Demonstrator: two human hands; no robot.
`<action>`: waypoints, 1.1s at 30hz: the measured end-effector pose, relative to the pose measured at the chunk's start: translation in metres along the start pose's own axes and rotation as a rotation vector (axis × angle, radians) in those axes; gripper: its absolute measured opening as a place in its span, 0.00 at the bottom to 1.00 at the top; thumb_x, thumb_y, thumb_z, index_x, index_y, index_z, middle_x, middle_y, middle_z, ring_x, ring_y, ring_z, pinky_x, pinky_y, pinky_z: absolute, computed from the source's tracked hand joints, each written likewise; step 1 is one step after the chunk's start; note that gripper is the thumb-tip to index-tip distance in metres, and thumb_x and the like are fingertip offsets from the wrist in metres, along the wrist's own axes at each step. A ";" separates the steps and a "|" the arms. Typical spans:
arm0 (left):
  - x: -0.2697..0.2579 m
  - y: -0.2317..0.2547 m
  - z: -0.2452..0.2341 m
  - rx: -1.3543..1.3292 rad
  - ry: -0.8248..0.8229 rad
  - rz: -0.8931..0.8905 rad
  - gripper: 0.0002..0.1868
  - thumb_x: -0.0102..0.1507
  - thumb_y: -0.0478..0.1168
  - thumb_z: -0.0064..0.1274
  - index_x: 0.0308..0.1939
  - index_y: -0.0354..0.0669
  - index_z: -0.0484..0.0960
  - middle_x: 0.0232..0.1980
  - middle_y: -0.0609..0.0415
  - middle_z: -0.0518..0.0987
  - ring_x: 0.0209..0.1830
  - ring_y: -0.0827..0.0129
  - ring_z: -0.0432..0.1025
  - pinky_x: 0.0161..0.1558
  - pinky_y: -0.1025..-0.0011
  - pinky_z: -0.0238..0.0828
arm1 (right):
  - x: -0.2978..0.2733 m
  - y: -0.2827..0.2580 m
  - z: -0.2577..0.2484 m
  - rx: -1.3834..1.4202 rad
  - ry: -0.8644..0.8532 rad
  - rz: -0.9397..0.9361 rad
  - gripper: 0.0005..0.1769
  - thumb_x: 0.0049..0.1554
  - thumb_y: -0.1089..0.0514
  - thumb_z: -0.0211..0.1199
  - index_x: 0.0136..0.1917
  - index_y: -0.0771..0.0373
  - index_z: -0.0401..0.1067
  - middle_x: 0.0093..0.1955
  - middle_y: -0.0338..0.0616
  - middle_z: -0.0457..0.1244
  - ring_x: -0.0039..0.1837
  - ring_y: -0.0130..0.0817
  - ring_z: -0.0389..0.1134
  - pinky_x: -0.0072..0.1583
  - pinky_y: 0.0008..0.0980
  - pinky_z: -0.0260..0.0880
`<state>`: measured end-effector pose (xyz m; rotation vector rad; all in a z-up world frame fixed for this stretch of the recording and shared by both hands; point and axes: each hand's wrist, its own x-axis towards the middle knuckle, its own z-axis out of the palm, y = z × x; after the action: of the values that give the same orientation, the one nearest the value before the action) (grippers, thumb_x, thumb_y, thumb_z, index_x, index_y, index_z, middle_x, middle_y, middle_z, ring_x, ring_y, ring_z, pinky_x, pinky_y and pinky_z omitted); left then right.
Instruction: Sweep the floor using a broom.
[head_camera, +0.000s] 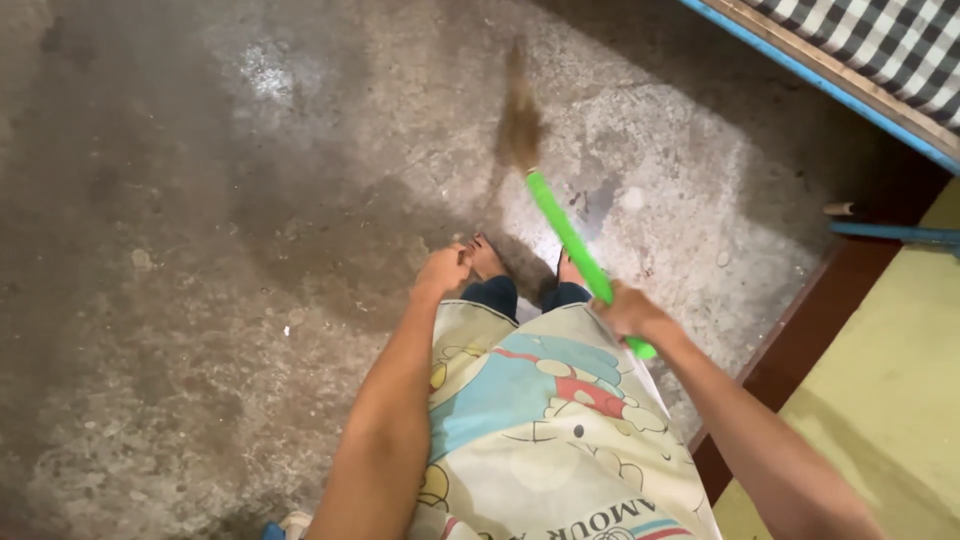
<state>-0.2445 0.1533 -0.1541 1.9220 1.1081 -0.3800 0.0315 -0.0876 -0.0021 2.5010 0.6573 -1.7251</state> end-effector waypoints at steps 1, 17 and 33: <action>0.000 -0.001 -0.001 -0.001 -0.002 0.005 0.18 0.63 0.50 0.51 0.53 0.49 0.83 0.49 0.40 0.83 0.51 0.44 0.77 0.53 0.51 0.73 | 0.010 0.003 0.011 0.001 0.004 0.004 0.29 0.61 0.40 0.58 0.62 0.67 0.67 0.37 0.61 0.73 0.35 0.47 0.75 0.45 0.43 0.74; -0.002 0.036 -0.064 -0.158 0.016 -0.031 0.18 0.66 0.52 0.46 0.51 0.48 0.82 0.43 0.42 0.85 0.47 0.50 0.81 0.50 0.57 0.76 | -0.009 -0.126 -0.094 -0.111 0.145 -0.226 0.36 0.54 0.36 0.64 0.70 0.52 0.65 0.43 0.51 0.69 0.34 0.44 0.71 0.36 0.43 0.72; 0.011 -0.007 -0.065 -0.112 0.119 0.023 0.19 0.62 0.50 0.47 0.52 0.48 0.83 0.48 0.37 0.83 0.51 0.42 0.77 0.53 0.52 0.74 | 0.175 -0.085 -0.019 0.915 0.137 0.121 0.22 0.65 0.45 0.55 0.47 0.69 0.68 0.29 0.50 0.62 0.27 0.42 0.65 0.30 0.44 0.66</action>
<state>-0.2537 0.2132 -0.1274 1.8762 1.1582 -0.1880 0.0697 0.0508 -0.1348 3.1067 -0.4084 -2.1432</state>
